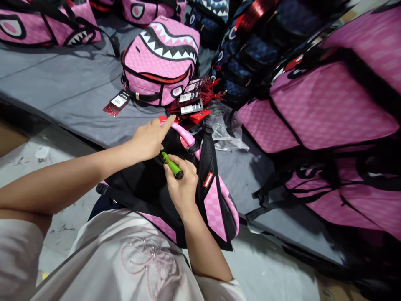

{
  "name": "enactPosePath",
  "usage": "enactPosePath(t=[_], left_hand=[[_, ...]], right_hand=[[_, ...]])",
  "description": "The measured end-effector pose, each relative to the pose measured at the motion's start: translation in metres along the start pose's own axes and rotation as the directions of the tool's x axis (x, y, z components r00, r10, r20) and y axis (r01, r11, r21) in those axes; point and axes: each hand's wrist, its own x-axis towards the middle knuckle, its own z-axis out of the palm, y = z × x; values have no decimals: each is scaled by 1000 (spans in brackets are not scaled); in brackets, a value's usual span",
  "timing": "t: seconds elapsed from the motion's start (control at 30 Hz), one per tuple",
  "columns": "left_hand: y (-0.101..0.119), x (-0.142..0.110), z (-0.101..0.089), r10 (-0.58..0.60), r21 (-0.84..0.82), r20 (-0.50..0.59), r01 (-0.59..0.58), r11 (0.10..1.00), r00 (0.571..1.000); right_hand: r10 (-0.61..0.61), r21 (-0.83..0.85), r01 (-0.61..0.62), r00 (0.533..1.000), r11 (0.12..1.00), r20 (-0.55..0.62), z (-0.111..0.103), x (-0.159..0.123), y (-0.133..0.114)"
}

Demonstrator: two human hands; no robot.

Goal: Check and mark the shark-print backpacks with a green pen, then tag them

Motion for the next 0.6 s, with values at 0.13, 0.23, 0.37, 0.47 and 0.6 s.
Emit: enactPosePath(t=[0.13, 0.23, 0.37, 0.47, 0.6], left_hand=[[1, 0, -2, 4, 0, 0, -4, 1000, 1000], [1, 0, -3, -2, 7, 6, 2, 1000, 1000], [1, 0, -3, -14, 6, 21, 14, 1000, 1000], [1, 0, -2, -22, 17, 11, 22, 1000, 1000], [1, 0, -2, -18, 19, 13, 18, 1000, 1000]], right_hand=[[-29, -44, 28, 1000, 999, -11, -3, 0, -1], [-20, -39, 20, 1000, 999, 8, -3, 1, -2], [-10, -25, 10, 1000, 1000, 3, 0, 1, -2], [-19, -9, 19, 1000, 1000, 2, 0, 1, -1], [-53, -46, 52, 998, 998, -22, -3, 0, 0]])
